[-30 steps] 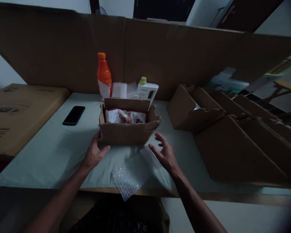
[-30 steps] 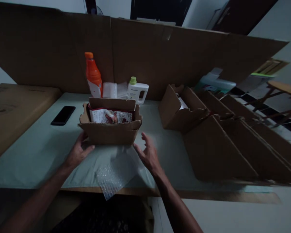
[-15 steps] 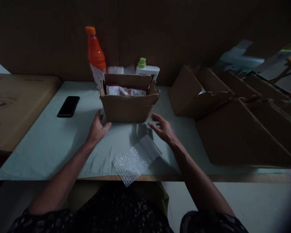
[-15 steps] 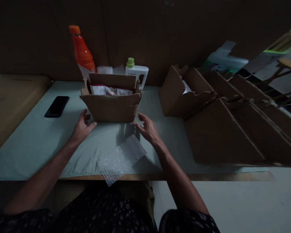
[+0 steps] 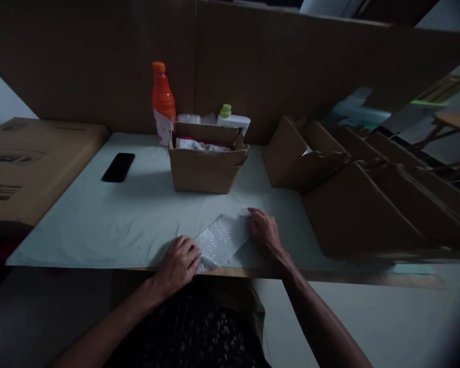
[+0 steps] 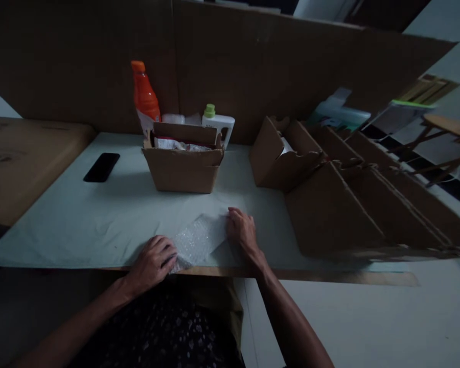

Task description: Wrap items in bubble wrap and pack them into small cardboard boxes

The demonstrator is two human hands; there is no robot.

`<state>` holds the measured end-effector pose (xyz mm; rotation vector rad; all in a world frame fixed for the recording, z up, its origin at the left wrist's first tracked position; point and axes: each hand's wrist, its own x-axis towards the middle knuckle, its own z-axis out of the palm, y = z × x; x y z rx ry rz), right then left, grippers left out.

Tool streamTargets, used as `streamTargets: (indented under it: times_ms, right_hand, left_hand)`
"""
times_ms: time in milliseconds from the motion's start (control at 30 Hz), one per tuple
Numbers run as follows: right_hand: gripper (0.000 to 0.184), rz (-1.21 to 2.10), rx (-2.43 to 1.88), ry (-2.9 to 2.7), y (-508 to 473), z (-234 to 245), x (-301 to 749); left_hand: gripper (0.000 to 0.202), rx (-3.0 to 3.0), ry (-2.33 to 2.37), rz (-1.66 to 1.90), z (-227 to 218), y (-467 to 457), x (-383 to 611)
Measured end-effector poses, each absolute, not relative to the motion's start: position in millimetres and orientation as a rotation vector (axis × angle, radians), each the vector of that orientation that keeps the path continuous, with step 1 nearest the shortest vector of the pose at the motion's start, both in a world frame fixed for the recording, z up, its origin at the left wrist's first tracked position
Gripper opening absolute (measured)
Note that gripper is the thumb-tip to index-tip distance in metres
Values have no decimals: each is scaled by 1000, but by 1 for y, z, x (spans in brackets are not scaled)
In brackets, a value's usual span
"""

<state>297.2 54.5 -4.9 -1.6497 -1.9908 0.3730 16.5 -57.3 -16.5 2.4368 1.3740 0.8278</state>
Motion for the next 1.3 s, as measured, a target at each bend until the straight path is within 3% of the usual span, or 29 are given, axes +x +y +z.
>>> streamTargets:
  times_ms: [167,267,400,533,733,900,1167,1300]
  right_hand:
    - [27,511,-1570,-1918,61,9,277]
    - [36,620,-1619,-1994,52,7,265]
    - [56,328,-1764,-2098,29,1,267]
    - [57,15,-1582,-2122,21,10,250]
    - [58,254,-1281,-2594,58,-3,169]
    - [65,188,-1409,-2644,65,-29,202]
    - [49,120,-1703,-2405,58,-19,276]
    - [36,215,-1616,-2376,69,-9,248]
  left_hand:
    - [21,2472,1475,1057,-4,-42,-12]
    - [29,2404,1746,988,3,-26,-48]
    - [43,2264,2047,817,6,-15,-76]
    - [47,2331,1850,891,8,-11,-51]
    - [61,2402,1543,689,-17,9,-10]
    - [57,2417,1623,531,-40,8,-54]
    - [58,2117,2177,744,-39,-13,-102]
    - [31,2038,2294,806,-39,-9,-82]
